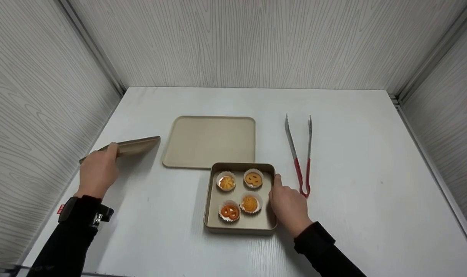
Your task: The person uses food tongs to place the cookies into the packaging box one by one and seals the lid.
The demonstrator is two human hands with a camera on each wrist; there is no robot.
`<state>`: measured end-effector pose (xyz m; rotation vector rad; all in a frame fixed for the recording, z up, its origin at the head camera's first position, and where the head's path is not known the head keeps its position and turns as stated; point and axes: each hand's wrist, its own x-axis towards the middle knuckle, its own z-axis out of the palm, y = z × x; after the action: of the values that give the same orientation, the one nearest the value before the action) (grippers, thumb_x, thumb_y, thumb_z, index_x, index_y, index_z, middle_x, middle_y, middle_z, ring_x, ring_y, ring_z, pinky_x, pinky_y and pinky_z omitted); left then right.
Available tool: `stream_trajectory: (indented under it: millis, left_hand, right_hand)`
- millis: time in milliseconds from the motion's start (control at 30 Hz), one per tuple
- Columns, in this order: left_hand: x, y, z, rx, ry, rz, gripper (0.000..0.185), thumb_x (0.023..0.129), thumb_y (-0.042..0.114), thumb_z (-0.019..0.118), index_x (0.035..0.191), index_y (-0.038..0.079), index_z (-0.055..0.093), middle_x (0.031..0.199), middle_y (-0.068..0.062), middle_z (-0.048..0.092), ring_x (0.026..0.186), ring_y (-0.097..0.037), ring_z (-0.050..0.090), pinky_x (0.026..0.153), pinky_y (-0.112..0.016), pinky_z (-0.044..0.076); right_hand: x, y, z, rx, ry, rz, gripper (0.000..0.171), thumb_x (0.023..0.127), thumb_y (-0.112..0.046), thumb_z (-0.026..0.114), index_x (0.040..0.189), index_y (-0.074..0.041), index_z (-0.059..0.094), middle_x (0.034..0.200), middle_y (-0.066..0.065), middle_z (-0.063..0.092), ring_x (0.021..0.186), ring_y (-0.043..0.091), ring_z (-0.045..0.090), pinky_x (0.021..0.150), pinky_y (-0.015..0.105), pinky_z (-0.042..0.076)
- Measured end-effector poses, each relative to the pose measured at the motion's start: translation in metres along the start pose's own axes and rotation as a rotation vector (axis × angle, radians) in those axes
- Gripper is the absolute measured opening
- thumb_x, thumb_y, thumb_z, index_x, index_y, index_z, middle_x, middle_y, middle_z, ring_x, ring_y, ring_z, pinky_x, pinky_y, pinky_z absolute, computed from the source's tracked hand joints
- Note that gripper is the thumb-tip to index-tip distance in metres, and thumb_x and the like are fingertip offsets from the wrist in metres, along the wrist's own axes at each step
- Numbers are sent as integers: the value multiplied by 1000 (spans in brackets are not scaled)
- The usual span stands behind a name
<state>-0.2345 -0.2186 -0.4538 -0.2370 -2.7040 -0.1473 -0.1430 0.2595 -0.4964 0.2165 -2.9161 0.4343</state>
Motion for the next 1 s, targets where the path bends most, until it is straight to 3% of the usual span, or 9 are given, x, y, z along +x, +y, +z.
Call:
stream_trajectory:
  millis: [133,267,567,1000]
  left_hand:
    - [6,4,-14,11,75,16,25,83,-19,65,103,-4,62,90,-27,72,90,-45,70,102,-60,49]
    - [11,8,-28,-6,125,29,31,80,-21,67,105,-3,66,95,-26,72,91,-45,70,102,-57,50]
    - [17,28,-56,-45,150,28,37,81,-21,66,113,-2,69,98,-25,72,90,-43,68,93,-55,54]
    - [20,72,-92,-75,229,185,53,79,-22,63,125,3,66,98,-20,68,89,-40,64,94,-52,53]
  right_hand:
    - [-1,2,3,-39,52,-50,34,98,-6,60,129,8,55,51,7,46,41,22,47,33,42,40]
    - [-3,4,4,-63,90,-84,34,97,-5,62,128,9,56,51,6,44,40,20,44,32,39,38]
    - [-4,4,1,-27,31,-42,34,100,-7,59,130,6,53,52,6,45,41,21,46,33,38,37]
    - [-2,3,-1,20,-22,16,38,102,-11,56,135,6,53,54,7,50,44,23,50,35,41,40]
